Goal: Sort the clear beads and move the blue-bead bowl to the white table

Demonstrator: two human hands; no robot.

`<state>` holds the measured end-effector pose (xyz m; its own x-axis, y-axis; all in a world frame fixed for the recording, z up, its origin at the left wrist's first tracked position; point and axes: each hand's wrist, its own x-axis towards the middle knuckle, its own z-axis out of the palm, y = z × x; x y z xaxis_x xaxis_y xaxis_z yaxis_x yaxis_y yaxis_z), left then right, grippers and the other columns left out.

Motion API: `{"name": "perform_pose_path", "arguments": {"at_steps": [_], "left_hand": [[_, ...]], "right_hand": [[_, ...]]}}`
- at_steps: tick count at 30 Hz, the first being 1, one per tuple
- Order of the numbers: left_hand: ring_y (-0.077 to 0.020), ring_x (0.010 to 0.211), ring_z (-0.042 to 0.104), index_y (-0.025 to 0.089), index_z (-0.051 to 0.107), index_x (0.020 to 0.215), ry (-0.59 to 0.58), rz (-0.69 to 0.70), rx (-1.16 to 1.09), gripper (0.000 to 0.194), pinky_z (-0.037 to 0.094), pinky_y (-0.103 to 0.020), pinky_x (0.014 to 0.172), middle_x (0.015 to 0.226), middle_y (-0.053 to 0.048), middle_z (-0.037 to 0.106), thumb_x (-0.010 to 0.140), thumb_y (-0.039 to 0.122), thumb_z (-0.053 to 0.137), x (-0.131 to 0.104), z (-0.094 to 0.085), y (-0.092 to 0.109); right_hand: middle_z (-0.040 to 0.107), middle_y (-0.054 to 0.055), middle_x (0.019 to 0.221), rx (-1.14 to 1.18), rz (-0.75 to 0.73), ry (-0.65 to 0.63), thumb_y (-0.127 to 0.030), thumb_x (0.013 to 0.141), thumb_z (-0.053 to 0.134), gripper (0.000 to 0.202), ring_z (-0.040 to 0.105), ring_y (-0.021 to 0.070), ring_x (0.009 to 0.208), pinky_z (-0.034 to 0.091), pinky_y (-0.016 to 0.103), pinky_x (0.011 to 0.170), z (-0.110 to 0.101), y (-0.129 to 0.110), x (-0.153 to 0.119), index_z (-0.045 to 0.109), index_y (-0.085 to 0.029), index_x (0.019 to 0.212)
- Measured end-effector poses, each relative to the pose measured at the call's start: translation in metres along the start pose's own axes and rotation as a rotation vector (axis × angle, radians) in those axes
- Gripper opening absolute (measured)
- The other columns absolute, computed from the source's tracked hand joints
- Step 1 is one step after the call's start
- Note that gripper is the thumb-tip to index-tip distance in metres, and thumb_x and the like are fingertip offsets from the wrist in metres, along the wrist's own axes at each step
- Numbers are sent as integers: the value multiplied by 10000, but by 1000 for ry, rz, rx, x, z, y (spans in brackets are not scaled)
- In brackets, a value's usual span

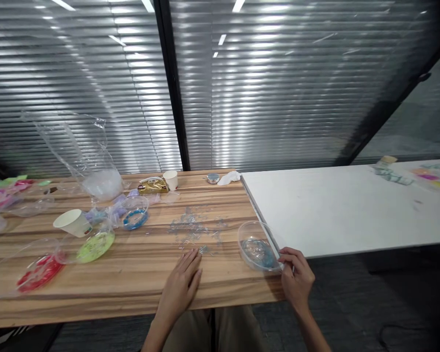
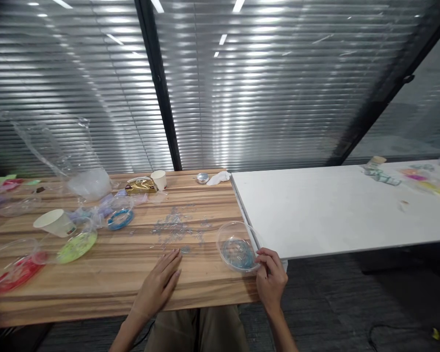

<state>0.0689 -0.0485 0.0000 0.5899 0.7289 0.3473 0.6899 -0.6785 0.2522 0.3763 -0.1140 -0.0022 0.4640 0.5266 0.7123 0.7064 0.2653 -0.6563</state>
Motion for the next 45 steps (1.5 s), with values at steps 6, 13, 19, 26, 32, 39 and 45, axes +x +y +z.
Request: {"name": "perform_pose_path", "arguments": {"at_steps": [6,13,19,26,32,39,45], "left_hand": [[-232,1292,422,189,468,1322,-5,3,23,386,416,-446,1042,1393,-81,460,959,295,391,-1,1,2],[-224,1297,415,177,447,1334,-4,-13,17,396,401,-435,1056,1389,-85,465,963,300,380,0,-1,6],[-223,1323,375,178,381,1379,-49,-3,-8,425,368,-436,1077,1423,-98,418,970,293,357,-2,-3,6],[-246,1246,461,185,425,1346,5,-81,-128,413,391,-441,1046,1335,-113,504,938,249,420,13,2,-2],[-277,1100,527,165,560,1197,80,-203,-232,349,449,-445,943,1132,-118,588,848,180,570,44,11,-6],[-229,888,587,169,677,866,69,-169,-288,126,490,-355,802,914,-80,617,834,125,564,61,13,5],[-224,821,592,170,690,850,109,-170,-301,180,487,-345,746,851,-77,631,854,131,514,59,16,6]], "right_hand": [[592,26,768,29,58,128,-55,718,432,210,569,168,728,425,292,666,0,-3,3,567,-178,614],[585,26,750,43,111,144,-76,696,421,202,566,174,719,428,302,673,2,-5,5,568,-175,598],[587,26,746,25,114,155,-65,699,423,211,565,176,721,422,304,672,1,-3,3,568,-175,593],[594,29,763,-13,34,62,-39,713,415,229,576,175,725,432,299,664,2,-3,3,568,-179,614],[601,36,845,-34,-84,-124,-17,758,404,254,591,180,800,463,311,706,4,-4,3,584,-187,703],[612,63,945,-46,-215,-282,15,739,373,347,599,192,892,509,337,747,8,-2,2,623,-195,856],[629,61,924,-82,-280,-271,-8,793,390,310,611,189,870,527,333,725,9,-4,3,625,-201,853]]}}
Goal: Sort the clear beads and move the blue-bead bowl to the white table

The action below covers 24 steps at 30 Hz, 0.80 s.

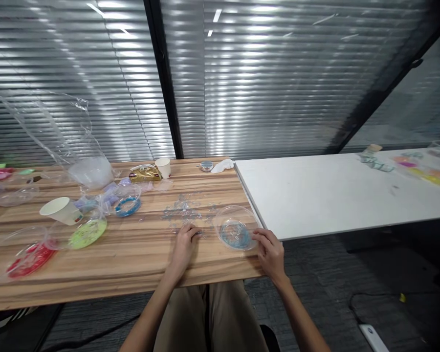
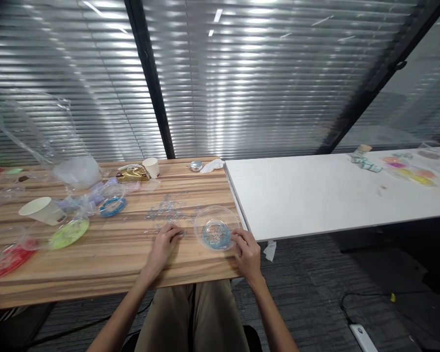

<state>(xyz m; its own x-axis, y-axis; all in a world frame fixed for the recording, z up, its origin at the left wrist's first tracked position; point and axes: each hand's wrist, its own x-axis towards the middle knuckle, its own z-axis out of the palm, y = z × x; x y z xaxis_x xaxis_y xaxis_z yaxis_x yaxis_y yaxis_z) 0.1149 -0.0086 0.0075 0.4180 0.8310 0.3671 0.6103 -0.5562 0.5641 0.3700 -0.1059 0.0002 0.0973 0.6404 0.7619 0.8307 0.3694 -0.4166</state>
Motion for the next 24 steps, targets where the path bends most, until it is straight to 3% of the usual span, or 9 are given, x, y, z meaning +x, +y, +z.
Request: {"name": "perform_pose_path", "arguments": {"at_steps": [24], "left_hand": [[-213,810,625,181,705,847,79,-49,-72,199,493,-330,740,842,-66,683,892,214,514,-6,-4,-2]], "right_hand": [[624,62,929,6,3,-19,-2,791,374,328,605,189,882,516,337,749,1,2,-1,629,-200,847]]}}
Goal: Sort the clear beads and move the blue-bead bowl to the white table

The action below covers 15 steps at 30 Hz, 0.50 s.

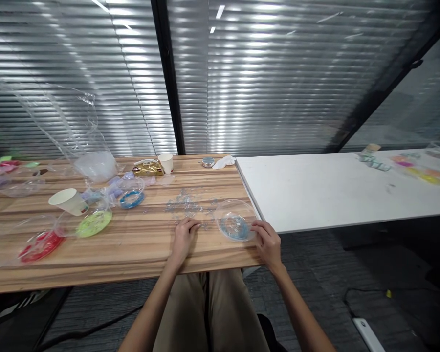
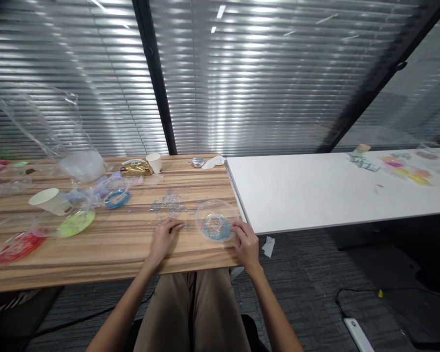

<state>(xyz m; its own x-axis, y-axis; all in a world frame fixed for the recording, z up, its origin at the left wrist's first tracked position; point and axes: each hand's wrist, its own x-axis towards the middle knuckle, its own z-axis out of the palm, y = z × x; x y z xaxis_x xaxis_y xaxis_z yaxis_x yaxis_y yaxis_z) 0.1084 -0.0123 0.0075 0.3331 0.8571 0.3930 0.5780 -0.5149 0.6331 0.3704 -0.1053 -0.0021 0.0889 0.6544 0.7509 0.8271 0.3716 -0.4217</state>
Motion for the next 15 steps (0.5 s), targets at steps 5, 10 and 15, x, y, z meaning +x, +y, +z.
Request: {"name": "perform_pose_path", "arguments": {"at_steps": [5,10,15], "left_hand": [[-214,858,619,180,693,921,-11,29,3,239,490,-342,779,906,-73,678,922,217,458,-2,-4,-1],[-218,942,578,171,676,995,-55,111,19,235,459,-371,863,976,-86,646,910,167,457,-3,-2,2],[-215,994,548,190,665,1057,-117,180,37,238,449,-357,888,1038,-83,608,886,162,501,-3,1,6]], "right_hand": [[625,60,934,-6,-6,-2,-4,785,378,326,604,192,887,515,335,753,0,0,0,629,-201,849],[621,61,936,-5,-21,0,-8,792,385,309,602,192,882,514,339,751,1,1,0,619,-199,856],[614,64,935,6,-28,17,14,775,369,330,597,190,885,513,332,747,2,2,-1,614,-193,858]]}}
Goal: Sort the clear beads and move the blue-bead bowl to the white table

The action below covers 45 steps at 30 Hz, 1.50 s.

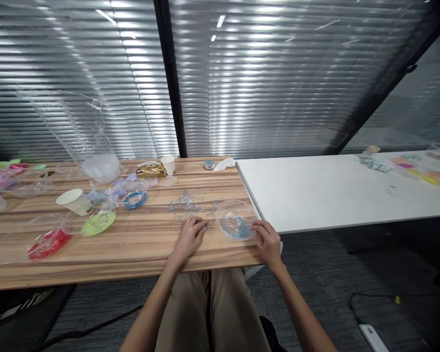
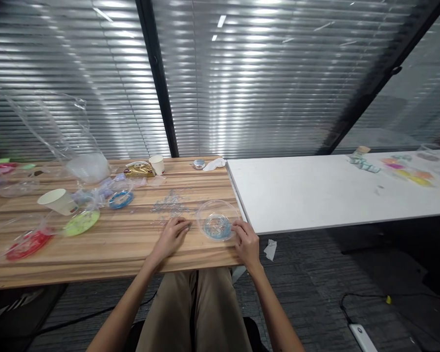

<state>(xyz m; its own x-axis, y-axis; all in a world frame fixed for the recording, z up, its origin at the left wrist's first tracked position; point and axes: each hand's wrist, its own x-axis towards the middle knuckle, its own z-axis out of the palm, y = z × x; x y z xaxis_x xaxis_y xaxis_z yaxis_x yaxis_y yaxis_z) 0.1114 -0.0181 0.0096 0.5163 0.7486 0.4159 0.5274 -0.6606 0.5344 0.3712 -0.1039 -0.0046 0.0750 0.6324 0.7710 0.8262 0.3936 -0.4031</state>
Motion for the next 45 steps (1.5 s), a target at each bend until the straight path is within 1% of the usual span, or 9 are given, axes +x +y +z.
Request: {"name": "perform_pose_path", "arguments": {"at_steps": [3,10,16,24,28,31,36,45], "left_hand": [[-216,983,550,186,674,1038,1,1,9,229,450,-358,881,1023,-83,605,883,161,507,1,0,0],[-231,940,567,170,690,926,49,-21,27,155,462,-368,849,963,-88,618,862,185,549,1,1,-6],[-218,962,564,178,680,973,29,21,22,204,461,-357,867,995,-80,628,843,122,533,2,3,-6],[-216,916,587,182,685,887,63,-14,14,153,467,-358,846,926,-75,643,843,157,540,1,3,-9],[-210,879,607,181,682,849,57,-23,3,139,472,-340,814,899,-65,660,833,155,547,0,1,-5],[-208,867,610,177,677,881,39,-12,-3,129,471,-334,806,905,-61,664,829,177,559,-2,-2,0],[-224,940,576,175,666,976,-17,42,8,185,453,-354,858,971,-76,622,834,240,567,-2,-4,7],[-246,1005,531,166,628,1072,-62,80,28,259,428,-395,921,1042,-102,552,860,276,527,-2,-2,8]], "right_hand": [[610,69,935,5,1,10,17,774,365,330,597,192,883,509,333,751,0,0,1,613,-186,854],[606,70,933,16,6,16,23,773,359,338,592,197,888,501,337,754,0,-1,1,609,-187,862],[602,69,928,25,15,22,-1,816,375,295,591,195,884,495,336,758,2,0,1,602,-187,857],[604,62,931,20,8,22,4,809,370,298,593,187,893,486,323,771,2,2,1,596,-186,847],[603,63,934,24,11,18,-8,825,374,284,593,186,883,483,322,766,2,2,2,595,-186,846],[600,61,923,32,5,24,-15,827,379,273,594,184,866,484,315,753,1,1,2,592,-186,838],[602,59,906,41,-5,28,-27,831,379,265,595,185,843,481,306,725,1,1,2,591,-187,824],[599,56,901,46,12,31,-16,802,384,271,591,187,835,474,309,729,0,0,2,591,-192,807]]}}
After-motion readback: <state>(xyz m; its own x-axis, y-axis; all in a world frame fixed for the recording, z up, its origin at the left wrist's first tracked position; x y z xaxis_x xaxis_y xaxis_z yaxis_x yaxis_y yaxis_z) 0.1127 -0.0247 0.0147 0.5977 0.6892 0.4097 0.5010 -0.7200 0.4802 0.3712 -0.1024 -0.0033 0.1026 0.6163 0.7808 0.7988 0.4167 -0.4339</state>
